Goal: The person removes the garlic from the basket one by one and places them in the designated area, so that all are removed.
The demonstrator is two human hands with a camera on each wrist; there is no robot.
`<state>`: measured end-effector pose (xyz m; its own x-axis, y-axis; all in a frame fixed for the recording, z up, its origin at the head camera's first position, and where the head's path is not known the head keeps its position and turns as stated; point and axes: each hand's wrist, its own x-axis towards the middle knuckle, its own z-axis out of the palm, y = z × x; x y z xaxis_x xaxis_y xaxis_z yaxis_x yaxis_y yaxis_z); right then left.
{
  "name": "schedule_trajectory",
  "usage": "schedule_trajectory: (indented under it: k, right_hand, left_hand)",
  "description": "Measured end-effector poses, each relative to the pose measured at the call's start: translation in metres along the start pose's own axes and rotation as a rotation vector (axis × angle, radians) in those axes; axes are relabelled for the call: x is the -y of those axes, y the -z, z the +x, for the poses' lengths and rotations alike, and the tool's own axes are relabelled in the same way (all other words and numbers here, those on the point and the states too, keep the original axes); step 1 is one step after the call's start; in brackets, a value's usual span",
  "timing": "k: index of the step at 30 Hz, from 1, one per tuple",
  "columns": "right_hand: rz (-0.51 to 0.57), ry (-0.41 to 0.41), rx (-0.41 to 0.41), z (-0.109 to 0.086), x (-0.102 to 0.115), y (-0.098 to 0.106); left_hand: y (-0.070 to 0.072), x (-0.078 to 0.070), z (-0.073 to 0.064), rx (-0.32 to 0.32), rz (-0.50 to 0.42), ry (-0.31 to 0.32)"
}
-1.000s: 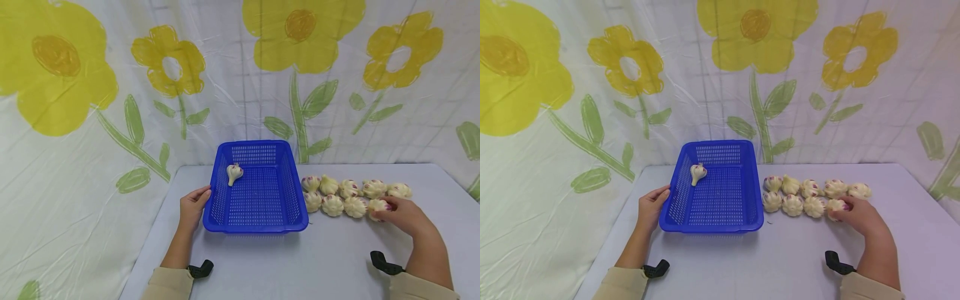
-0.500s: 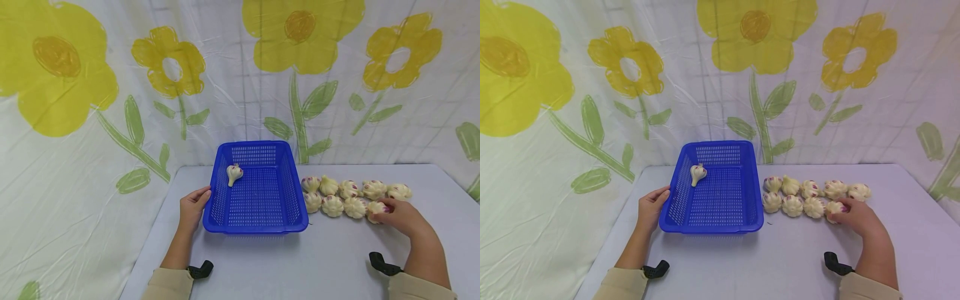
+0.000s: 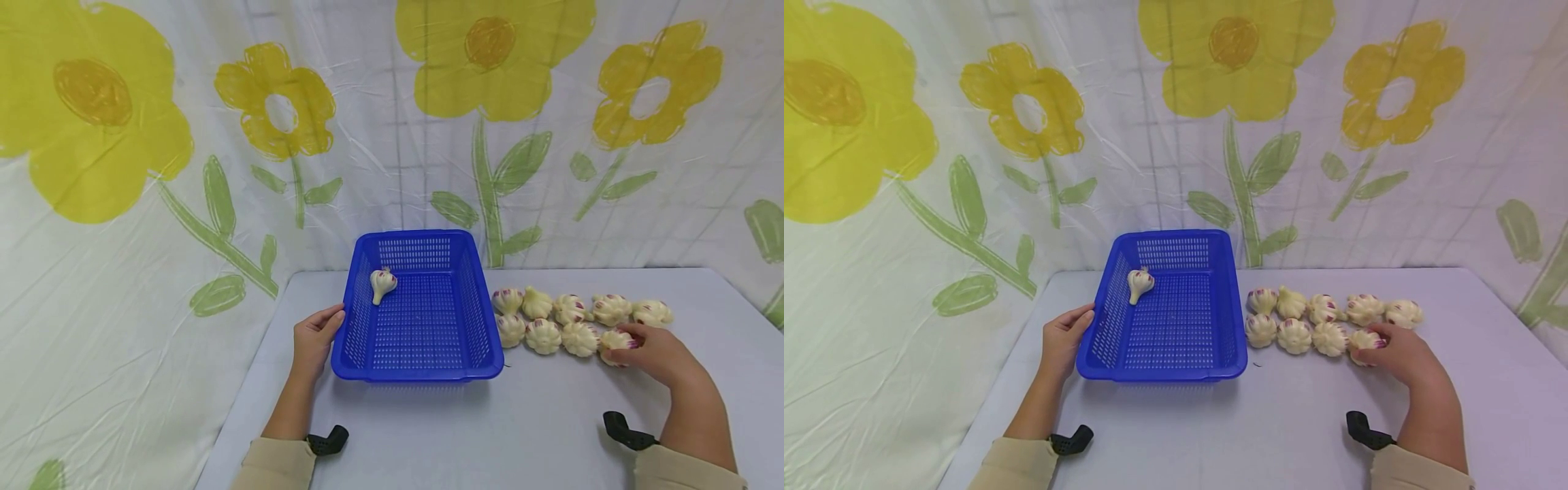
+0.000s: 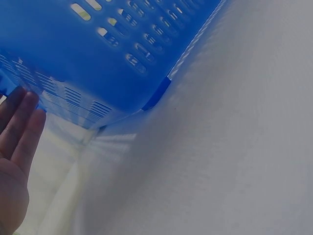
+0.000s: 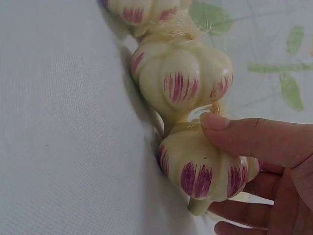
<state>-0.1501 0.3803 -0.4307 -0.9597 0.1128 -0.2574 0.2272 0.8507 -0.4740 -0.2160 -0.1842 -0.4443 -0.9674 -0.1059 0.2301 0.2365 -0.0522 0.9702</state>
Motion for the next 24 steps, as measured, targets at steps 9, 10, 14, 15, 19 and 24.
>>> schedule_trajectory:
  k: [9,10,14,15,19,24]
  right_hand:
    - [-0.019,0.012,-0.007,-0.001,0.001,0.001]
    - [-0.021,0.014,-0.008,-0.001,0.001,0.001]
    - [-0.022,0.009,-0.007,0.0,0.0,0.001]
    - [-0.023,0.009,-0.008,0.0,0.0,0.0]
    - [-0.025,0.017,-0.009,0.0,0.0,0.001]
    - [-0.035,0.046,-0.025,-0.005,0.0,0.005]
  left_hand:
    - [-0.001,-0.001,0.0,-0.001,0.009,0.007]
    - [-0.001,-0.001,0.0,-0.001,0.01,0.009]
    - [0.003,0.012,0.005,-0.003,0.002,0.018]
    - [0.004,0.015,0.007,-0.003,0.0,0.019]
    - [0.006,0.025,0.01,-0.013,-0.005,0.014]
    - [0.005,0.028,0.01,-0.025,-0.005,-0.015]
